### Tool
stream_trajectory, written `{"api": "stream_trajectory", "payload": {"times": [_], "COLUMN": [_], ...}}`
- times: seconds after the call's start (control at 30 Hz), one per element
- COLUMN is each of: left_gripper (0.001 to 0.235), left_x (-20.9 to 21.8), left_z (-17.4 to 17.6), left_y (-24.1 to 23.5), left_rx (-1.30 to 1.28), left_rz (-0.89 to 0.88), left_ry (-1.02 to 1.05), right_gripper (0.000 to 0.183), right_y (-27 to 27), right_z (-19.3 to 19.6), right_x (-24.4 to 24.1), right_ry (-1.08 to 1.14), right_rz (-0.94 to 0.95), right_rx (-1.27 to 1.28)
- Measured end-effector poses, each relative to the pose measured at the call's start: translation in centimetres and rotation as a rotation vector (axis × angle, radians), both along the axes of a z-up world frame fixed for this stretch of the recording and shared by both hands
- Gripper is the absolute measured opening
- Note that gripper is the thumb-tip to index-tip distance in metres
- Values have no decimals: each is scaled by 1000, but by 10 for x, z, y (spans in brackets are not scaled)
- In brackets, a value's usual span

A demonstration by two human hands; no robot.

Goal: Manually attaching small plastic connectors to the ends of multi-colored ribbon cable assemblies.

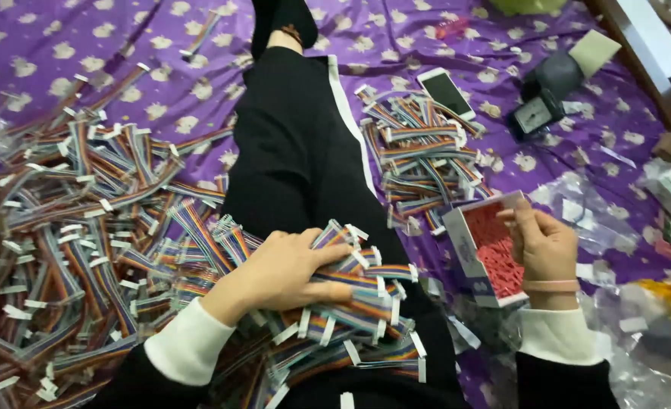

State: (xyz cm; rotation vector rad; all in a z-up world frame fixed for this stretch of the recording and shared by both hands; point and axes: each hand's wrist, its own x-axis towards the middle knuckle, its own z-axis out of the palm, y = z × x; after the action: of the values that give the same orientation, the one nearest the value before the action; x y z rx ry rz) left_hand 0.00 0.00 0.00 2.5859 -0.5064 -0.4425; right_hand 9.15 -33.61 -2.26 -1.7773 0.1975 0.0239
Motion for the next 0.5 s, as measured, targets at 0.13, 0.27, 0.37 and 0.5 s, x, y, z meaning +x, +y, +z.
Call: {"api": "stream_trajectory", "payload": {"times": [0.13,0.27,0.37,0.5], "left_gripper": [73,64,61,66], "left_x": [-13,-19,-18,-20], "left_z": [12,8,8,15], "left_y": [-5,-2,-2,-2], "left_rx": [-16,-100,-175,-276], "left_rz": [-101,53,102,-22], "left_ry": [159,39,32,-37], "right_gripper": [28,27,27,22], "right_y": [-39,-30,-25,32], "right_z": [-73,-77,-63,-9], "right_x": [4,2,6,5], "right_ry": [-15,67,145,207], "right_rz": [-140,-132,-101,82], "right_rx": [-146,-47,279,691]}}
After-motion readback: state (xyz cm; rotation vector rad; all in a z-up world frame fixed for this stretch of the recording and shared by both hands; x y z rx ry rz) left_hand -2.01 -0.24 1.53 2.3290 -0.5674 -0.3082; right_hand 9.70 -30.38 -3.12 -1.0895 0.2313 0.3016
